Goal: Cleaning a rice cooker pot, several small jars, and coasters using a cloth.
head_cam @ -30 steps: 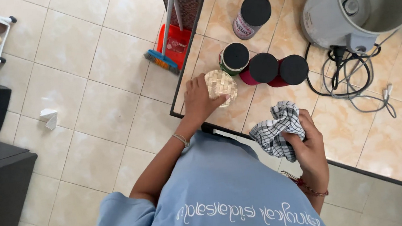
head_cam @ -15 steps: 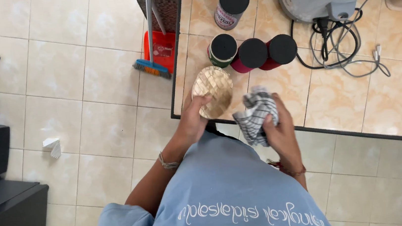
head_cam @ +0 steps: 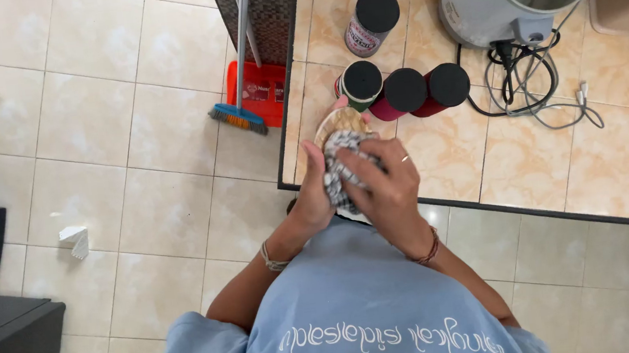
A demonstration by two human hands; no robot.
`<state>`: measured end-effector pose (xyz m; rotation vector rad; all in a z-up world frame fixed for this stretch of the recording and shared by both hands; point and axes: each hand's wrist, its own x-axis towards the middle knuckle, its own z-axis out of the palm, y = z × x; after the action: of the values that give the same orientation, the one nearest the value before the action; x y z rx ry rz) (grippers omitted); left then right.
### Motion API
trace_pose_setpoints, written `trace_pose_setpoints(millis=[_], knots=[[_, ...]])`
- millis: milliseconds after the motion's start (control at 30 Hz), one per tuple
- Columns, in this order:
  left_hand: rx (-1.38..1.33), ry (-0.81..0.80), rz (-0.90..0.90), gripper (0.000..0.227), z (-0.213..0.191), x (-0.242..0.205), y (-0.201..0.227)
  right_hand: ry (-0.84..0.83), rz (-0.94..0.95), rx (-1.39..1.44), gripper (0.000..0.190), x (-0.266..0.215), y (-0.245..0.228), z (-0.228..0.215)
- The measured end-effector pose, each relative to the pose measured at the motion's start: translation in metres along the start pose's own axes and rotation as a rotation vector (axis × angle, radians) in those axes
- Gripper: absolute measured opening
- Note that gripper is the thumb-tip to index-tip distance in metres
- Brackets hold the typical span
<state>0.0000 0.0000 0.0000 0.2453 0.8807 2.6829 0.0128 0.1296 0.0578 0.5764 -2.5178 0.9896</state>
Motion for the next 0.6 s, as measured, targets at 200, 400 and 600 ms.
trace_pose_setpoints(millis=[200, 400, 600], knots=[[0.261, -0.022, 0.025, 0.107, -0.002, -0.002, 0.001, 0.134, -0.011, 0.020, 0.039, 0.004, -0.005, 0.003], [0.096, -0.142, -0.133, 0.110, 0.004, -0.005, 0.005, 0.196, 0.014, -0.003, 0.032, -0.011, 0.005, 0.007], [-0.060, -0.197, -0.085, 0.099, 0.017, -0.001, 0.031, 0.170, -0.235, -0.087, 0.043, -0.013, 0.002, 0.003]])
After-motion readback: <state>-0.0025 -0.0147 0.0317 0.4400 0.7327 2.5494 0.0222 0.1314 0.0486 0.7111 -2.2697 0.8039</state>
